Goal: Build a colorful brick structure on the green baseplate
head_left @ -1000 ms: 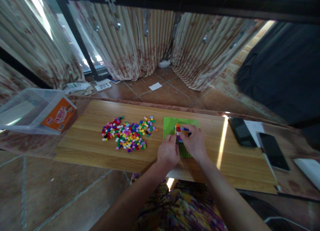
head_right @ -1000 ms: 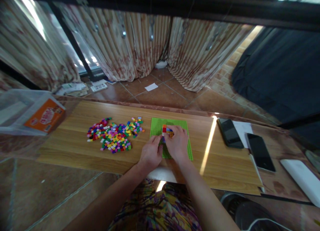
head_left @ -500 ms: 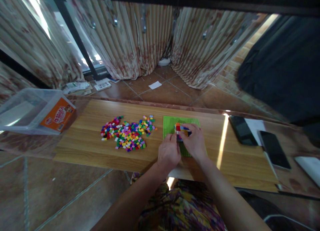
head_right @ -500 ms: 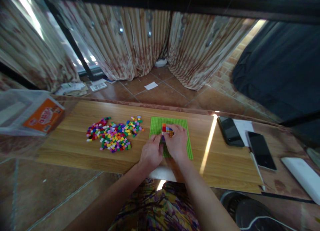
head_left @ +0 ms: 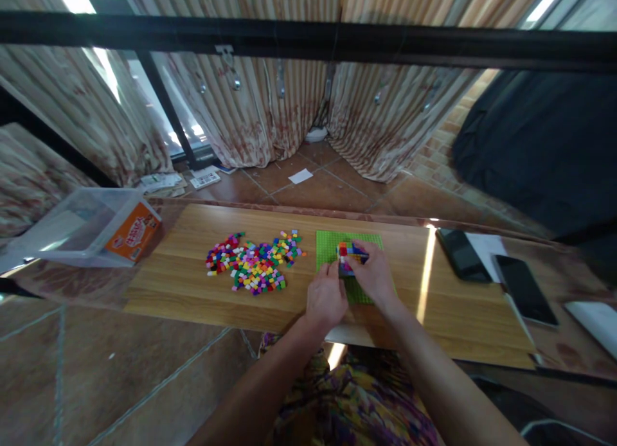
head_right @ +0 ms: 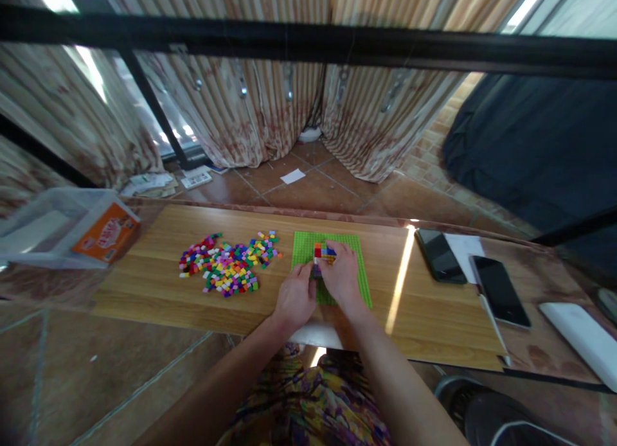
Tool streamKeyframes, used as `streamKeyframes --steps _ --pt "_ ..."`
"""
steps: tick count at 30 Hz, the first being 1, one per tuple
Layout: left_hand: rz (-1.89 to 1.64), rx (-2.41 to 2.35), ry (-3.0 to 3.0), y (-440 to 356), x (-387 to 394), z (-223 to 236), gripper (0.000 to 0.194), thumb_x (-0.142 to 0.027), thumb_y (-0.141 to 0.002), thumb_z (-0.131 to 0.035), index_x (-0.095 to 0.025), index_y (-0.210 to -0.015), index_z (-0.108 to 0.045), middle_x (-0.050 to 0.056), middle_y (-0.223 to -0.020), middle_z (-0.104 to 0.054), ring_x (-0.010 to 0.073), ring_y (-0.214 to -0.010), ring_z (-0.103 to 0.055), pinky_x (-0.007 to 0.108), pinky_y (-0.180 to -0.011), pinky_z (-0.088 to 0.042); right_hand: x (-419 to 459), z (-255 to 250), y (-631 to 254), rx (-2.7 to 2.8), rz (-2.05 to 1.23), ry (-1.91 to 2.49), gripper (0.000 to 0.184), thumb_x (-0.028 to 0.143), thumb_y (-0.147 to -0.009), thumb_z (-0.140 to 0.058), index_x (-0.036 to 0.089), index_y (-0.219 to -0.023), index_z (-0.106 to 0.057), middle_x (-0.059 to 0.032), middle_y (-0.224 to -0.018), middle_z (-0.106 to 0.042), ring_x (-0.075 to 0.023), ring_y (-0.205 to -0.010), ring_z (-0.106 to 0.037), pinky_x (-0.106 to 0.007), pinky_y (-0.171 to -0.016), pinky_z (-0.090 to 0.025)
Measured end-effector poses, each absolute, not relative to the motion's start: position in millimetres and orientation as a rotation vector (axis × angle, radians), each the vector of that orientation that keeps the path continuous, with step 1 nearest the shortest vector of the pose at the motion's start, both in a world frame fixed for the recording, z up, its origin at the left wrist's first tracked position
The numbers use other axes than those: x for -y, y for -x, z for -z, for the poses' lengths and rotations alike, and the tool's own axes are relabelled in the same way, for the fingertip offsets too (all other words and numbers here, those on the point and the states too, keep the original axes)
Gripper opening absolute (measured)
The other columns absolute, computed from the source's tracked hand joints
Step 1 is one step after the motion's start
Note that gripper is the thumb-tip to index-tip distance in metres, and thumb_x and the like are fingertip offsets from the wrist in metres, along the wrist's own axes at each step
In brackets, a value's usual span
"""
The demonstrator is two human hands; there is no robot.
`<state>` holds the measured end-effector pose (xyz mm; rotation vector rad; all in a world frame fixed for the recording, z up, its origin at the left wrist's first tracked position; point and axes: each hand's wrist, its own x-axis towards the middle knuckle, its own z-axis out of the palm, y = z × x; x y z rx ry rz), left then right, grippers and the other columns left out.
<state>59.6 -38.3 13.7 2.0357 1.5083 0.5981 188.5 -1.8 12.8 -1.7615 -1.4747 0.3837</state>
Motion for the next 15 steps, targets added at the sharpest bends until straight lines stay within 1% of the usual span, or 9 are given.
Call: streamKeyframes --steps 4,6,9,12,15 --pt "-0.635 -1.562 -1.982 -37.8 42.9 -15.2 0.045 -0.016 -0.088 -0.044 -0.009 -0.132 -0.048 0.018 -0.120 -0.058 0.0275 -0.110 -0.058 0.041 -0.097 -0.047 18.9 -20.3 -191.0 1.349 -0.345 1.697 0.034 0.037 -0.081 -0.058 0.019 -0.108 -0.067 -0.0104 -0.105 -0.069 -0.0245 -0.097 -0.061 -0.045 -0.091 -0.046" --pt "-0.666 -1.594 -1.954 -20.8 42.9 -14.9 0.043 -0.015 -0.086 -0.046 -0.009 -0.129 -0.050 0.017 -0.118 -0.059 0.0267 -0.109 -0.059 0.041 -0.096 -0.048 33.7 -24.0 -192.2 1.330 -0.278 1.669 0.031 0.038 -0.084 -0.055 0.020 -0.105 -0.068 -0.0091 -0.105 -0.070 -0.0240 -0.099 -0.061 -0.044 -0.092 -0.046" --pt "-0.738 -1.681 -1.906 5.5 36.2 -16.2 0.040 -0.014 -0.086 -0.047 -0.010 -0.125 -0.054 0.015 -0.112 -0.063 0.0246 -0.103 -0.061 0.039 -0.092 -0.050 56.9 -22.5 -198.5 1.319 -0.215 1.673 0.029 0.041 -0.084 -0.056 0.022 -0.101 -0.069 -0.0085 -0.104 -0.071 -0.0239 -0.098 -0.062 -0.043 -0.089 -0.047" --pt "-0.792 -1.782 -1.889 26.0 20.3 -21.4 0.034 -0.014 -0.086 -0.047 -0.012 -0.119 -0.059 0.012 -0.106 -0.065 0.0222 -0.099 -0.062 0.036 -0.091 -0.050 76.6 -9.6 -214.3 1.266 -0.183 1.763 0.031 0.046 -0.083 -0.056 0.021 -0.095 -0.070 -0.0091 -0.100 -0.071 -0.0255 -0.095 -0.063 -0.043 -0.086 -0.048" --pt "-0.765 -1.903 -1.951 39.6 -1.8 -29.1 0.031 -0.014 -0.086 -0.049 -0.012 -0.114 -0.062 0.012 -0.105 -0.066 0.0226 -0.099 -0.062 0.036 -0.092 -0.049 93.5 7.7 -236.5 1.164 -0.186 1.862 0.034 0.047 -0.081 -0.058 0.019 -0.096 -0.071 -0.0104 -0.100 -0.071 -0.0270 -0.095 -0.064 -0.043 -0.086 -0.048"
